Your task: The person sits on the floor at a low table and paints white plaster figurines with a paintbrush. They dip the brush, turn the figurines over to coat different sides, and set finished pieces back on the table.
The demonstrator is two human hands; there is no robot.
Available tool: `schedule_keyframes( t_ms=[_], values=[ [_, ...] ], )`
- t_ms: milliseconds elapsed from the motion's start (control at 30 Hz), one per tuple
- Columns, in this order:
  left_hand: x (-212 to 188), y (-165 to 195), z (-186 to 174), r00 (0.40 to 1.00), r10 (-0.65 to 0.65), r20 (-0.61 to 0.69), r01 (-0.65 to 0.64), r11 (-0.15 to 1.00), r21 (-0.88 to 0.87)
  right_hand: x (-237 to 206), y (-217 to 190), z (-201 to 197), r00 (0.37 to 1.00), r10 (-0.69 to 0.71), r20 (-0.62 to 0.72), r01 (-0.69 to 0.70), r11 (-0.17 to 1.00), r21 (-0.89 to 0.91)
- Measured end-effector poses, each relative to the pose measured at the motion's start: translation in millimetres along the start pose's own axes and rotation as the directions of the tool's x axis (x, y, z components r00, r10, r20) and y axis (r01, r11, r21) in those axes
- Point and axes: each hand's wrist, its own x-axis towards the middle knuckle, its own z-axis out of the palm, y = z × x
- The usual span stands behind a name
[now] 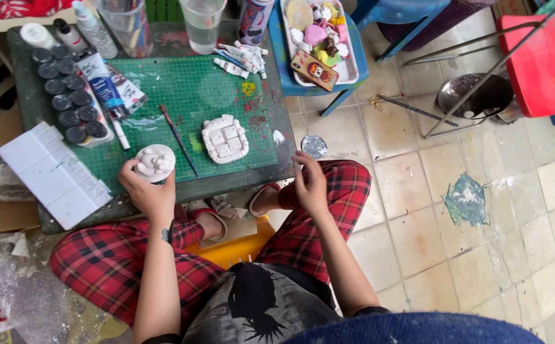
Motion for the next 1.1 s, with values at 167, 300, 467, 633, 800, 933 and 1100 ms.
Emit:
schedule_keyframes(
  t_ms=[167, 300, 467, 633, 800, 933, 1100],
  values=[
    [5.3, -1.9, 5.0, 1.0, -0.002, 0.003, 0.003, 0.999, -0.041, 35.9, 37.6, -12.1, 0.971, 0.235, 0.038, -0.231, 0.969, -0.089],
    [9.4, -0.6, 9.0, 1.0, -0.027, 0.002, 0.027, 0.975, -0.219, 64.4, 37.6, 38.1, 0.986, 0.159, 0.051, -0.146, 0.969, -0.198],
    [-0.2, 10.5, 14.5, 0.996, 0.078, -0.04, -0.083, 0.984, -0.155, 74.4, 32.0, 57.9, 0.986, 0.169, 0.001, -0.158, 0.928, -0.337],
    [-16.5, 38.6, 21.1, 0.993, 0.113, 0.041, -0.097, 0.953, -0.287, 88.5, 35.7, 60.5, 0.969, 0.246, 0.006, -0.24, 0.949, -0.205],
    [-14.9, 61.9, 5.7, 0.987, 0.161, -0.005, -0.154, 0.937, -0.312, 117.7, 45.8, 56.5, 0.883, 0.452, 0.124, -0.43, 0.887, -0.171],
    [-12.3, 70.3, -13.8, 0.976, 0.209, -0.063, -0.218, 0.939, -0.265, 133.8, 59.7, 52.2, 0.806, 0.517, 0.287, -0.522, 0.85, -0.066],
    [-13.3, 65.2, -26.1, 0.996, 0.084, -0.001, -0.078, 0.914, -0.398, 125.3, 80.0, 32.0, 0.725, 0.542, 0.425, -0.659, 0.724, 0.203]
  ],
)
